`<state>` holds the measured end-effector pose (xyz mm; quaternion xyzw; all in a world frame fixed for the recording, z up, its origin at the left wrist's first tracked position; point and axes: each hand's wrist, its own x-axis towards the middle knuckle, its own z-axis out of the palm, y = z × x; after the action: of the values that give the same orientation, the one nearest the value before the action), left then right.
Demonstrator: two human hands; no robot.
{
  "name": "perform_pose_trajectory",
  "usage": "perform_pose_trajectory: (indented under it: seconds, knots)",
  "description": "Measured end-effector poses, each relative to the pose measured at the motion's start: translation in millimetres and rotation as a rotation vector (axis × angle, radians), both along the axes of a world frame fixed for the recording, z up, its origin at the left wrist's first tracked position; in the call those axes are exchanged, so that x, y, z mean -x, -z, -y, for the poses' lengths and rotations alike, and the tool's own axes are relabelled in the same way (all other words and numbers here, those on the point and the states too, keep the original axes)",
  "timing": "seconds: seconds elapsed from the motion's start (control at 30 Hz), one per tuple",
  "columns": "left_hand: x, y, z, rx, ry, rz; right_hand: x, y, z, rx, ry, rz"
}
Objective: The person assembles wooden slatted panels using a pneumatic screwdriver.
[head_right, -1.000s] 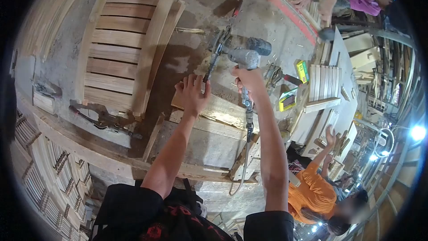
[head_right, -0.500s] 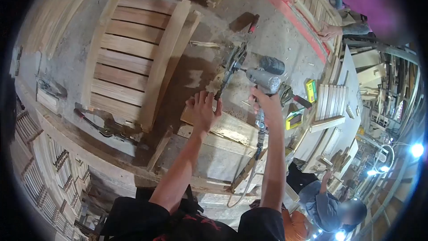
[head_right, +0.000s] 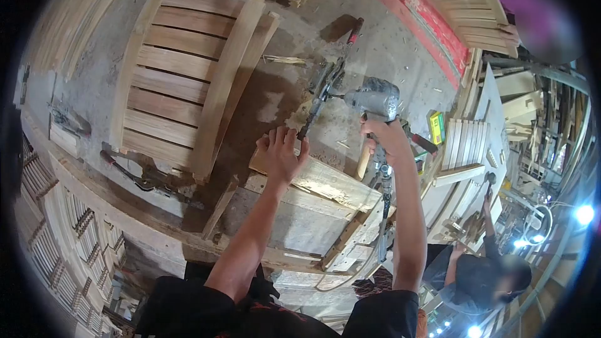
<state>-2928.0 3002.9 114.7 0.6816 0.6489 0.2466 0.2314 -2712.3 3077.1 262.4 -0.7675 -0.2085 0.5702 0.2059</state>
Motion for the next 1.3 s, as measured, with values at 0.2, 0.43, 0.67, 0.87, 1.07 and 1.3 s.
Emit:
perform_pose_trajectory:
  seconds: [0.2,0.43,0.67,0.87,1.07,1.3]
  knots:
    - [-1.0,1.1,-1.0,-0.071,-0.028,-0.061,-3.2,-1.7,-11.1,0.045,-0.077,0.022]
    - [-1.0,-0.2,-1.6,-0.039,-0.015,-0.034,-9.0,-8.6,-44.2,0.198,-0.251,0.075]
    - [1.8,-8.2,-3.5,0.008,0.013,-0.042,-25.7,-15.6,-71.6,0.228,-0.383,0.068]
    - [-0.4,-4.3,-1.3,-0.005,0.003,-0.037,-26.2,-21.3,-53.9,0.201,-0.274,0.011]
    - [6.1,-6.6,-2.4,0.013,0.003,0.042,-33.2,-8.7,-19.7,0.122,-0.128,-0.072]
    - [-44.7,-3.0,-106.1,-0.326,0.498,0.079,-29.0,-1.0,7.7,-0.01,0.009,-0.159]
